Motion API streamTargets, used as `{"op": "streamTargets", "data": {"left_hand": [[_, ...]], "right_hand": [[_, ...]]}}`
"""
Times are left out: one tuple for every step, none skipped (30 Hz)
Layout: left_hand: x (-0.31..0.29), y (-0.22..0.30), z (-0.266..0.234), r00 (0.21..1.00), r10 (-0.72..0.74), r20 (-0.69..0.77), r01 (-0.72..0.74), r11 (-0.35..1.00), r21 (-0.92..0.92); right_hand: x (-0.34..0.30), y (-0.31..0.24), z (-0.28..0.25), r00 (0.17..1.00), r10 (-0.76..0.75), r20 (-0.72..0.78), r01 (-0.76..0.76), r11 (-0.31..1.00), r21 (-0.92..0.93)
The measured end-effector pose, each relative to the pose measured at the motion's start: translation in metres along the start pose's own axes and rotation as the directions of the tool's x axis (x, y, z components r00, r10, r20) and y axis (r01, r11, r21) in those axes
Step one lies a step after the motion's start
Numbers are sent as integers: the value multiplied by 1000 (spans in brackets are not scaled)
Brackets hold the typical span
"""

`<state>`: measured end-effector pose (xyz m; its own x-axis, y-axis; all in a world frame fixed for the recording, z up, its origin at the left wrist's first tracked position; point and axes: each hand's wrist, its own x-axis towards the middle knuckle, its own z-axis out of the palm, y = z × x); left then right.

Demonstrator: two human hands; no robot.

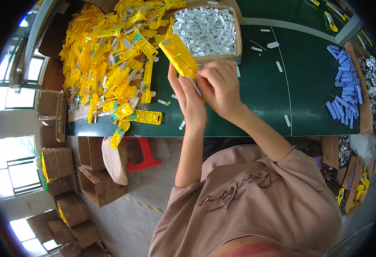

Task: Manually assembling small electronic components into plastic housings at a factory workstation.

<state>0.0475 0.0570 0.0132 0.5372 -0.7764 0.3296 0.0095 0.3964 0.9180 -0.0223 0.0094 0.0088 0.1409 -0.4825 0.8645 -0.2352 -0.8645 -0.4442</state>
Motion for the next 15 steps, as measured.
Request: {"op": "streamTargets", "data": {"left_hand": [[-1,0,-1,999,14,39,-15,1000,16],[-1,0,-1,999,11,38,-11,1000,17],[-1,2,-2,998,-10,68,9,1000,16],[-1,4,-2,995,-31,96,30,999,15],[0,3,-4,995,-35,94,34,999,17],[2,1,-5,997,21,78,-28,996,87],[4,-2,-6,995,78,66,-88,984,158],[4,-3,-5,995,94,43,-100,976,192],[6,-2,-4,995,90,44,-97,977,191],[7,1,-3,996,75,39,-81,980,184],[9,2,-2,998,60,35,-65,982,175],[10,2,-3,998,58,33,-63,982,176],[10,3,-4,1000,0,21,-2,995,100],[11,3,-5,998,-59,13,59,998,22],[12,2,-5,998,-63,16,63,998,18]], "right_hand": [[-1,0,0,1000,-2,15,1,1000,1],[-1,1,0,1000,2,17,-2,1000,2],[-1,1,1,1000,-1,14,1,1000,22],[0,1,1,1000,-4,11,3,999,43],[0,-1,1,1000,-1,14,0,999,44],[0,-1,1,1000,0,15,0,999,38],[0,-2,1,1000,0,17,0,1000,31],[-1,-2,2,1000,3,19,-3,1000,30],[-1,-3,3,1000,-12,3,12,1000,11],[-2,-2,3,1000,-27,-14,27,1000,-8],[-2,-1,4,1000,-25,-12,25,1000,-11],[-3,0,5,999,-34,3,34,999,-12],[-3,0,6,999,-43,18,43,999,-13],[-3,0,7,999,-42,20,42,999,-12],[-3,-1,7,998,-48,43,49,999,-19]]}}
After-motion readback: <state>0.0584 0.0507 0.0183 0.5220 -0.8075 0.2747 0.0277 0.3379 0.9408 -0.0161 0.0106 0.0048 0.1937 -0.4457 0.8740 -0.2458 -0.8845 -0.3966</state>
